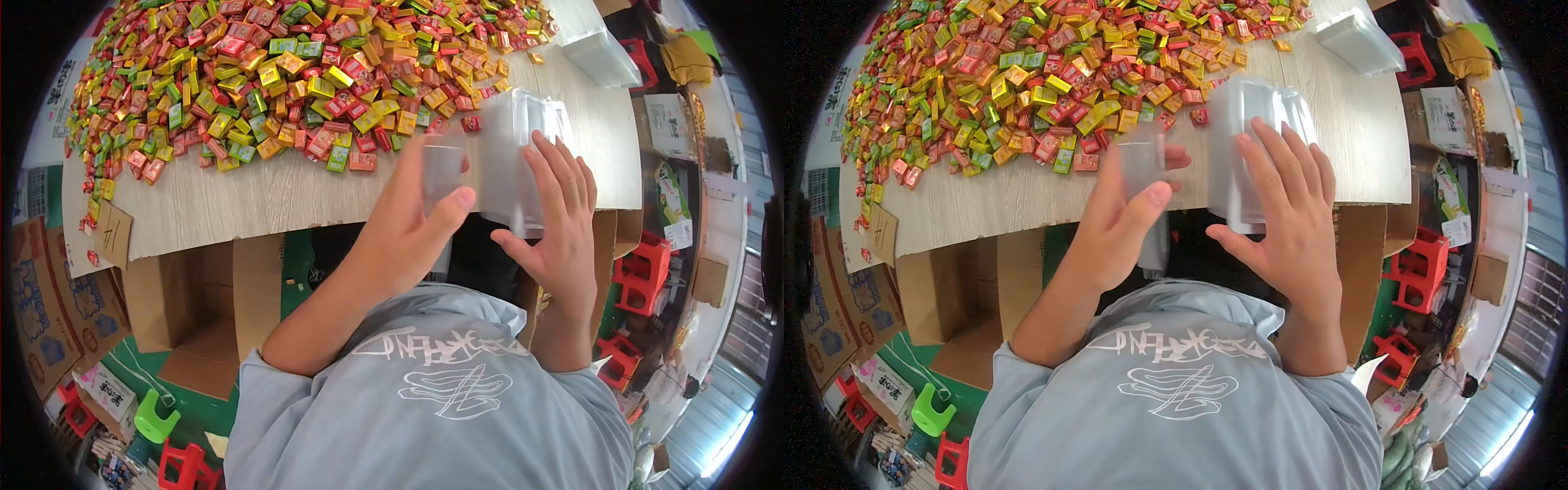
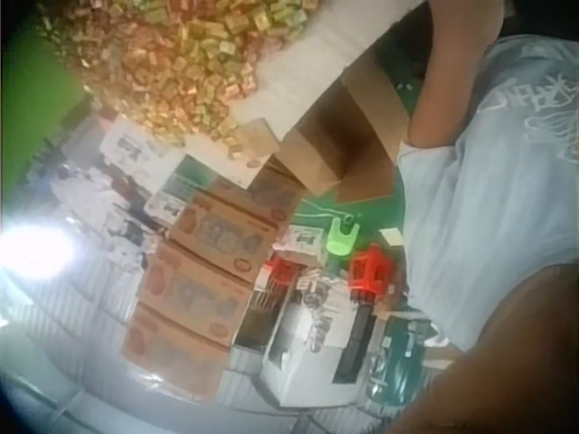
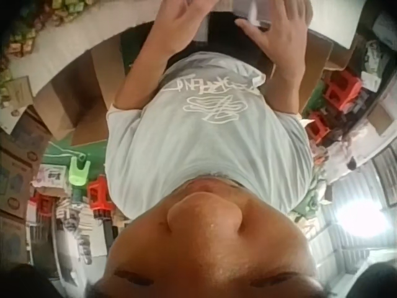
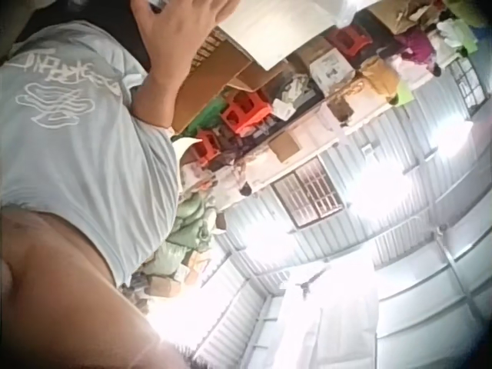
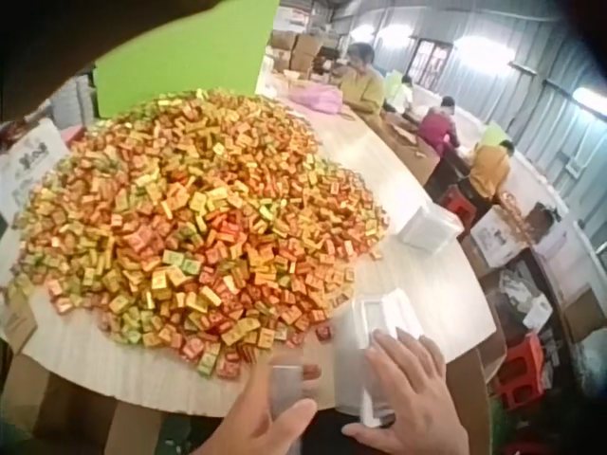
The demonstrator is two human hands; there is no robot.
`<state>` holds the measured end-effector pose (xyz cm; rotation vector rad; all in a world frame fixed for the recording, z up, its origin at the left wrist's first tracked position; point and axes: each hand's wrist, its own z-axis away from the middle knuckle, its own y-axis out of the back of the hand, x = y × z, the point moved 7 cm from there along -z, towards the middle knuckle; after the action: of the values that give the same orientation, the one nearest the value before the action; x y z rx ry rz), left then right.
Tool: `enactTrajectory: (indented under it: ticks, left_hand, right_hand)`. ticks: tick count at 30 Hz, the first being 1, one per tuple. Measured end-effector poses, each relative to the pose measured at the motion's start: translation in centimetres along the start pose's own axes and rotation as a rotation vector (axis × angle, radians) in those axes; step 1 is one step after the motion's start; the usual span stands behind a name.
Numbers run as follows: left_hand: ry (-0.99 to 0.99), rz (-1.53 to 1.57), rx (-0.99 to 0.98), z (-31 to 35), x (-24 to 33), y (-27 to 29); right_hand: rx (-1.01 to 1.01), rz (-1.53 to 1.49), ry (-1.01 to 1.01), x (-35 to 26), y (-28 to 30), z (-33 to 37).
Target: Separate a stack of individual transparent plastic trays and place them onto the table one by one.
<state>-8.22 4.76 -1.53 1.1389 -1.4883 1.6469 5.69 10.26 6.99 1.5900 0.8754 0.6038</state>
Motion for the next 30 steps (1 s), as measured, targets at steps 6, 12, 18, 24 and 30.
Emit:
enactTrajectory:
  ticks: [6,12,18,24,30]
  left_hand:
    - [-0.003,-0.013,-0.09,-1.4,-0.5,-0.8]
    - [0.02,-0.003,-0.094,-2.2,-0.5,-0.7]
    - [0.213,0.048,-0.173,-2.5,-1.2,-1.2]
    - [0.08,0.121,-0.082,-3.7,-1.7,-1.4]
    - [-0.058,0.144,-0.091,-1.9,1.3,-2.1]
  right_hand:
    - [-0.055,0.01,0.0,1.3,-0.5,0.0]
    - [-0.074,0.02,0.036,1.2,-1.1,-0.3]
    - [-0.037,0.027,0.025,1.0,-1.6,0.0]
    - [0.038,-0.01,0.03,1.0,-1.7,0.2]
    - [0.255,-0.127,0.109,0.6,1.4,1.3]
